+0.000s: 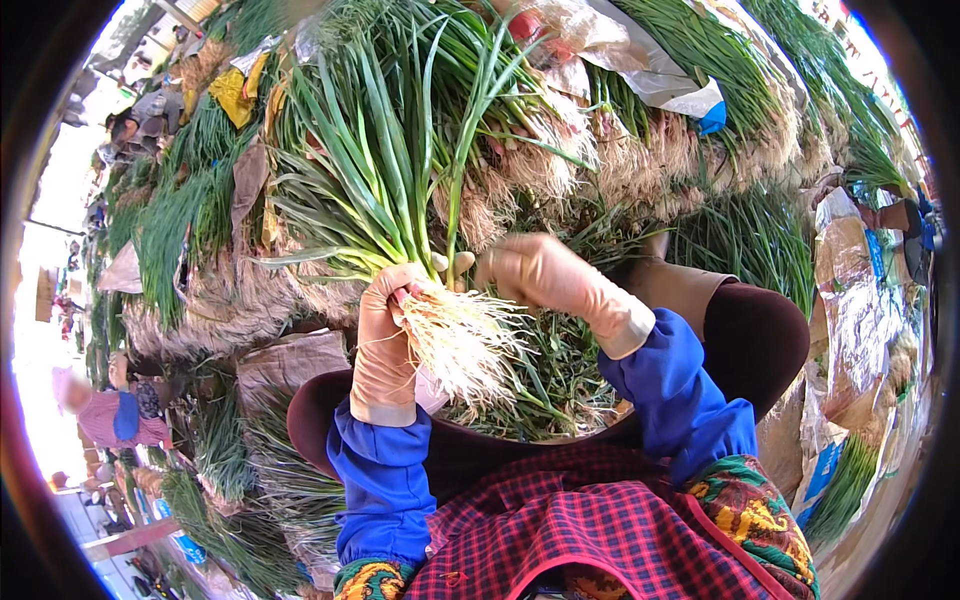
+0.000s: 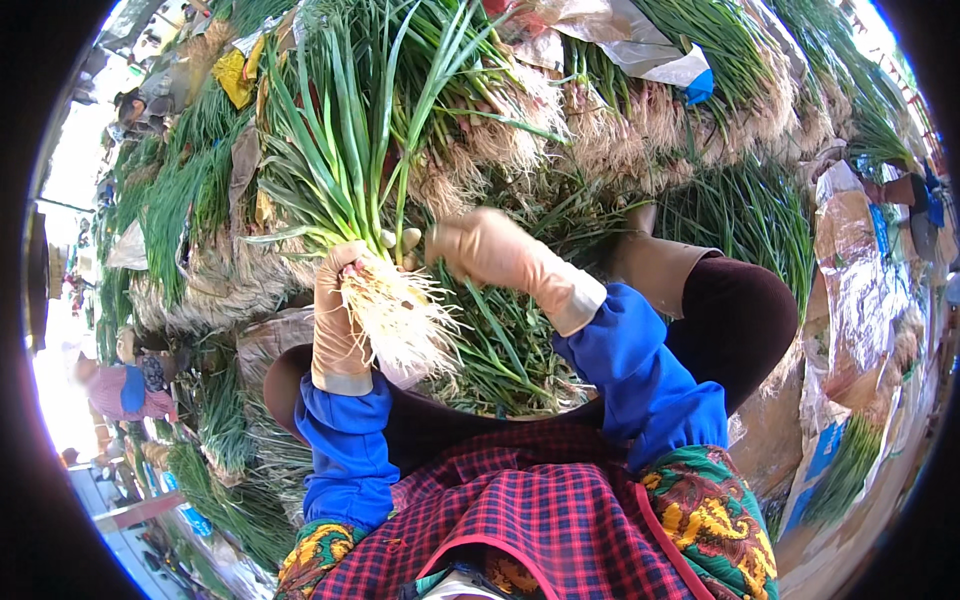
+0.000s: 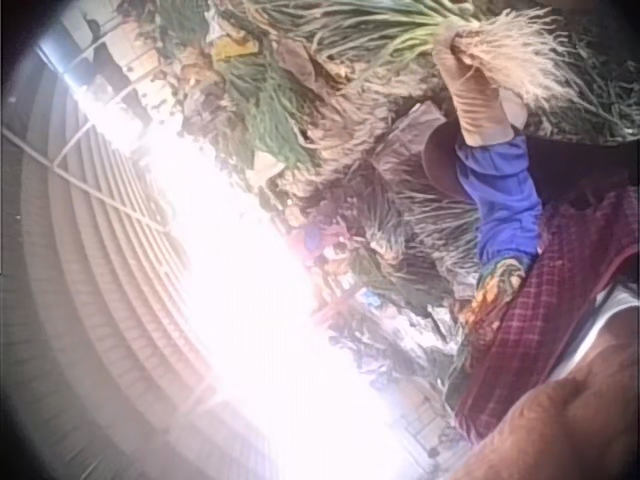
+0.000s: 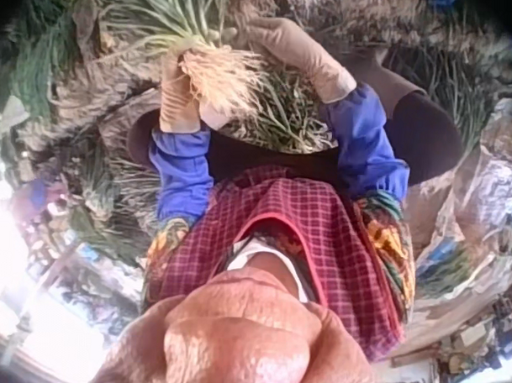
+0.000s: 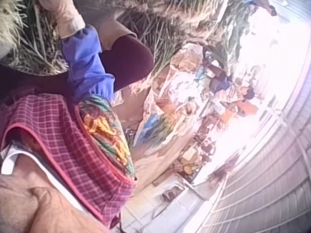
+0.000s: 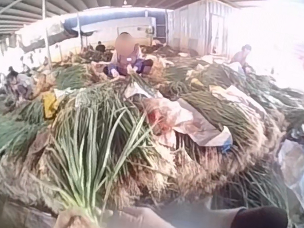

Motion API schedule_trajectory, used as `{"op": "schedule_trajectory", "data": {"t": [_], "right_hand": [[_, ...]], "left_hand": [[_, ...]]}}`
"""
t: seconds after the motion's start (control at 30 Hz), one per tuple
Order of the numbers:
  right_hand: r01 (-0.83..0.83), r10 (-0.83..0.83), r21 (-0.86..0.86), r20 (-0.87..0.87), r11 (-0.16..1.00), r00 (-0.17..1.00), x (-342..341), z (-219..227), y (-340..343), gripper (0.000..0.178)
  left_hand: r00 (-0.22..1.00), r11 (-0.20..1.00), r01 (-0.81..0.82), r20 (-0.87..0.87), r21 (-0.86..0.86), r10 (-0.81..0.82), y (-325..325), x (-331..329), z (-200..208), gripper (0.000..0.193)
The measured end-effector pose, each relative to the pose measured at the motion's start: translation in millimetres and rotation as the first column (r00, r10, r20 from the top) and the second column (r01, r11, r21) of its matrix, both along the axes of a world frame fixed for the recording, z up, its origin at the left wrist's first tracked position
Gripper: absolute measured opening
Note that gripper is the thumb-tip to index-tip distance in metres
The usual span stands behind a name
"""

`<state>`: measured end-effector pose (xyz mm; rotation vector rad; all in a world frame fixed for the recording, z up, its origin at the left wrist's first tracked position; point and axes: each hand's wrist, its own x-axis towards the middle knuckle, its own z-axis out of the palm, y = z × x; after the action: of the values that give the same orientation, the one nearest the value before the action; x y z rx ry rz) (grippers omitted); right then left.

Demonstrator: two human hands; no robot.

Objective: The person sits cross-legged and cleans bunches of green onions by hand. They hold the bunches, pull off dry roots and leaves, and place the cleaned vegetables aside.

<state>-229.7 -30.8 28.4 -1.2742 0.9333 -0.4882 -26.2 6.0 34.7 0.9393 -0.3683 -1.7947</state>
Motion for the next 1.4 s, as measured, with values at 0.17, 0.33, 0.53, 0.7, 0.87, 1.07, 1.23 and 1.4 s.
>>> {"op": "schedule_trajectory", "data": {"t": [0.17,0.33,0.53,0.7,0.87,1.07,1.23,1.4], "right_hand": [[0.334,-0.502,-0.634,-0.099,0.697,0.859,46.6,-8.0,-17.9,0.038],[0.214,-0.507,-0.761,-0.171,0.612,0.845,52.2,-17.1,-12.2,0.023],[0.526,-0.624,0.346,0.538,0.777,0.567,51.5,-24.7,-15.2,0.025],[-0.232,0.051,-0.443,-0.383,0.866,0.922,13.0,-107.7,-25.6,0.031],[0.213,-0.465,-0.623,-0.274,0.753,0.842,21.7,-32.5,-29.4,0.055],[0.039,-0.422,-0.759,-0.317,0.649,0.849,79.9,7.9,-70.6,0.076],[0.516,-0.518,-0.416,0.118,0.749,0.847,16.0,-41.1,-187.2,0.024],[0.702,-0.691,0.356,0.672,0.617,0.266,-49.6,-7.3,-158.1,0.02]], "left_hand": [[0.998,0.998,-0.055,-0.003,0.016,0.055,-5.7,6.7,-9.2,0.012],[0.994,0.987,-0.11,-0.016,0.115,0.112,-5.7,-0.7,-5.5,0.023],[0.963,0.993,-0.024,-0.269,-0.118,-0.009,7.8,-17.3,12.0,0.03],[0.922,0.982,0.056,-0.368,-0.179,-0.12,-2.5,-13.5,16.8,0.026],[0.882,0.986,0.049,-0.456,-0.158,-0.117,2.0,1.7,4.9,0.028],[0.902,0.98,0.058,-0.41,-0.191,-0.134,2.9,9.4,11.3,0.03],[0.806,0.959,0.138,-0.535,-0.247,-0.254,-14.7,-13.3,4.9,0.034],[0.81,0.959,0.091,-0.54,-0.267,-0.227,-2.2,17.8,10.2,0.034]]}}
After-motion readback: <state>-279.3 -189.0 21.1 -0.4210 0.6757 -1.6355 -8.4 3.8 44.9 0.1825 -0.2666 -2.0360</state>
